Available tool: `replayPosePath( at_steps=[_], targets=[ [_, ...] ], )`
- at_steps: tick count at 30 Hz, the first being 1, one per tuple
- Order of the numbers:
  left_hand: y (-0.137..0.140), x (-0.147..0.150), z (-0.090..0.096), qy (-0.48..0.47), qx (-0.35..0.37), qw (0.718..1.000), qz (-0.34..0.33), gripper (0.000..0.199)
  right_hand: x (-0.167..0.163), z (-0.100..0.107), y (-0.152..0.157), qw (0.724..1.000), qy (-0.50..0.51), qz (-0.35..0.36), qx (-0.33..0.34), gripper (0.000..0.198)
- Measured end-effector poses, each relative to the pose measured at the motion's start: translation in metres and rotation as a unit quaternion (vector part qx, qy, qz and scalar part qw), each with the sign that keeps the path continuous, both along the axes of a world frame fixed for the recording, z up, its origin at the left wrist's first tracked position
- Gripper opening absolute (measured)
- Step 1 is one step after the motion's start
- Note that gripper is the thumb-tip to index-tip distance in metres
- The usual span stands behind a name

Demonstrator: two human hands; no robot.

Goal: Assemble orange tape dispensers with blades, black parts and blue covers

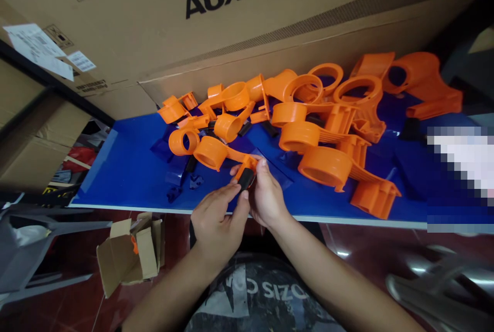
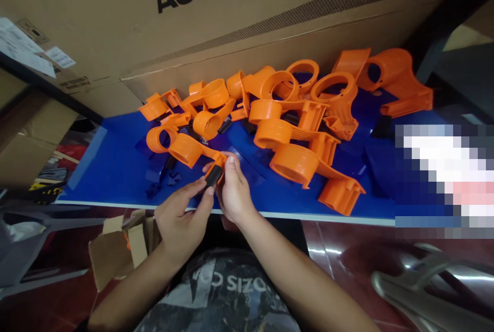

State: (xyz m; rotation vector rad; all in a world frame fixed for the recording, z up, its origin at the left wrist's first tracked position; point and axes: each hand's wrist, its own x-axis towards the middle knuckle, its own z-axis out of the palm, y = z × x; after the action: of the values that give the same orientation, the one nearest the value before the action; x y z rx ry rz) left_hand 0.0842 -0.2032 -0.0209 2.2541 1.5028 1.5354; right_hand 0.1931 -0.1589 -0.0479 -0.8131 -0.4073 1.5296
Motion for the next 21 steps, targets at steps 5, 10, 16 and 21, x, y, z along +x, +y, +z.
replayPosePath(
  at_steps=[5, 10, 16, 21],
  targets=[
    [0.000, -0.006, -0.002, -0.010, 0.011, 1.000, 0.013, 0.016, -0.001, -0.001, 0.001, 1.000, 0.026, 0.007, 0.000, 0.051],
    [0.009, -0.006, -0.001, -0.013, 0.000, 1.000, 0.011, 0.015, -0.002, -0.007, 0.003, 1.000, 0.028, 0.001, 0.004, 0.048],
    [0.016, -0.004, -0.002, -0.020, -0.003, 1.000, 0.018, 0.012, -0.003, -0.004, 0.003, 0.999, 0.034, -0.011, 0.025, 0.041],
    [0.019, -0.004, 0.002, -0.009, -0.011, 0.999, 0.030, 0.010, -0.002, -0.005, 0.002, 0.999, 0.009, -0.005, 0.034, 0.043]
  ],
)
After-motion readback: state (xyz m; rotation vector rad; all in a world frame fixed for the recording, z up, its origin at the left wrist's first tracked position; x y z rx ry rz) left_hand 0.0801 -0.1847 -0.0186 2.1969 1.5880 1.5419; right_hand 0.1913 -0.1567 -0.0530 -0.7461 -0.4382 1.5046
